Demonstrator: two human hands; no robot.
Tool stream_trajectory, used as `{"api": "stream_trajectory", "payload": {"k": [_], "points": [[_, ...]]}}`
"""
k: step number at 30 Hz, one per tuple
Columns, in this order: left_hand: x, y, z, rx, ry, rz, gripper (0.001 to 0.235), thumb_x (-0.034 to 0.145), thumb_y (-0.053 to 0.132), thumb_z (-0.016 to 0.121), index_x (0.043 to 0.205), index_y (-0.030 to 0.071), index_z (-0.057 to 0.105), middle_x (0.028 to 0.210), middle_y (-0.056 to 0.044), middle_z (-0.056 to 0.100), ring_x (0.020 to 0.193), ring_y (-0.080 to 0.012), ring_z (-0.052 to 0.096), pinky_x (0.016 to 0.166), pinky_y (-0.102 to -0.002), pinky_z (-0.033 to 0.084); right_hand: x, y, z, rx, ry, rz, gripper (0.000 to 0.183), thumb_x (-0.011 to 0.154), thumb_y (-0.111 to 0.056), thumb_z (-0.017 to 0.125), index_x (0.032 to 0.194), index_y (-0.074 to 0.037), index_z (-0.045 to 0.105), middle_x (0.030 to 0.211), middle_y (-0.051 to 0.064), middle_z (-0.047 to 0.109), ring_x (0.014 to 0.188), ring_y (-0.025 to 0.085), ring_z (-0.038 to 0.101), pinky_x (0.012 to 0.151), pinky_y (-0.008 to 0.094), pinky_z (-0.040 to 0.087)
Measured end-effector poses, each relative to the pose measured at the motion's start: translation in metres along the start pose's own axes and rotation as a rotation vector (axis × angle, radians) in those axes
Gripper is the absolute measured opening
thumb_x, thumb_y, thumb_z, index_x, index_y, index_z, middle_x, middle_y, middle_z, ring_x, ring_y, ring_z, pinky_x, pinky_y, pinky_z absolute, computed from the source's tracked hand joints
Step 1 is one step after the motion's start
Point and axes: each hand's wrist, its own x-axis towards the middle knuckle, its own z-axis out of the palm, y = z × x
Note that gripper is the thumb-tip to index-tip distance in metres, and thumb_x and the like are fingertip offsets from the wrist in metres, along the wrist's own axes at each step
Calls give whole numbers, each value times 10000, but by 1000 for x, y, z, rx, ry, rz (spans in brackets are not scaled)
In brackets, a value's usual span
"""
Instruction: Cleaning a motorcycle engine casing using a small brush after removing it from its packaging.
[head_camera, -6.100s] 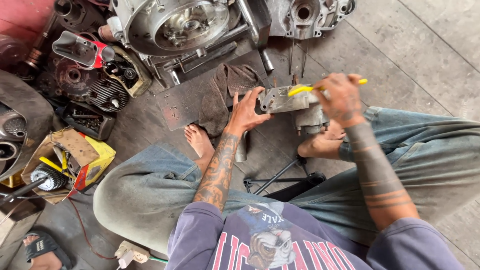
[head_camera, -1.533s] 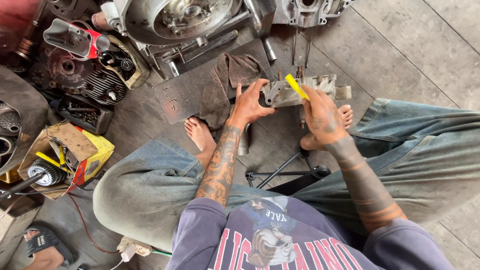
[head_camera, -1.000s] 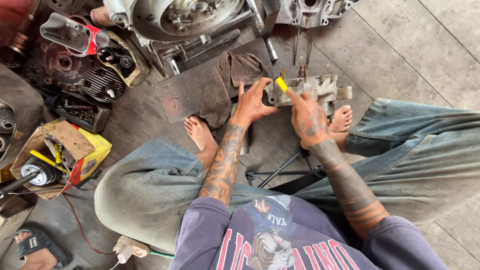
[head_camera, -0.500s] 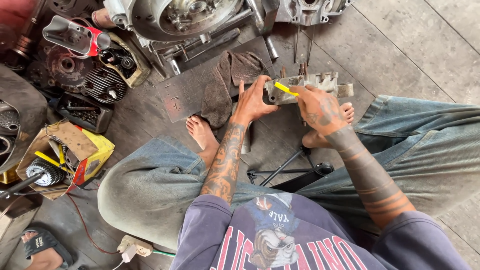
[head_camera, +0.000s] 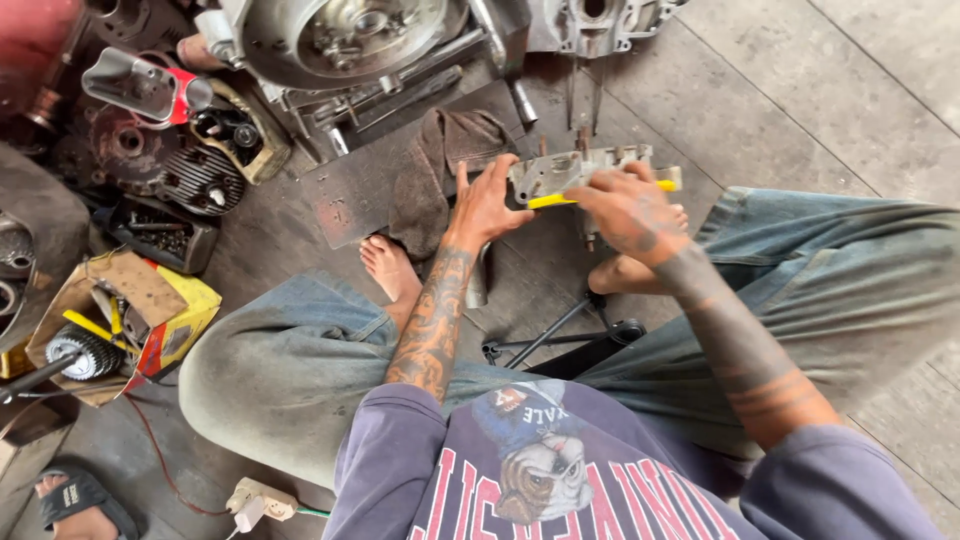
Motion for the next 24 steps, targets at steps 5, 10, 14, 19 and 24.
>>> {"api": "stream_trajectory", "payload": {"k": [5, 10, 14, 19, 24], "points": [[-5, -11, 1, 67, 4, 25, 974, 707, 444, 861, 1505, 220, 349, 1356, -133, 603, 1284, -376, 609, 1242, -689, 95, 1, 24, -8, -196, 100, -27, 188, 1014, -249, 573, 1061, -354, 722, 848, -77, 571, 893, 104, 612, 992, 363, 358], [-4, -22, 0, 115, -43, 19, 1009, 738, 314, 869, 1579, 230, 320, 1488, -114, 515, 1350, -403, 543, 1220, -705, 176, 1, 12, -24, -201, 84, 68, 123, 988, -226, 643, 1044, -312, 711, 926, -30, 591, 863, 196, 642, 907, 428, 431], [3, -38, -12, 177, -133, 15, 935, 820, 323, 831, 1604, 214, 334, 1637, -54, 416, 1410, -373, 509, 1181, -664, 280, -2, -41, -22, 192, -92, 220, 256, 981, -177, 631, 1230, -152, 685, 1045, 220, 700, 889, 467, 715, 748, 586, 564], [-13, -28, -30, 102, -83, 53, 674, 921, 288, 718, 1539, 209, 462, 1518, -42, 572, 1307, -385, 594, 1102, -608, 426, -27, -72, 42, 288, -40, 338, 391, 1036, -171, 509, 1423, -218, 530, 995, 169, 604, 855, 472, 680, 737, 572, 565], [-9, -44, -14, 108, 58, 156, 501, 964, 331, 685, 1448, 236, 595, 1401, -18, 665, 1193, -358, 663, 1019, -570, 498, -92, -91, 98, 407, -208, 573, 368, 977, -197, 516, 1320, -239, 641, 954, 129, 664, 848, 448, 714, 749, 565, 598]]}}
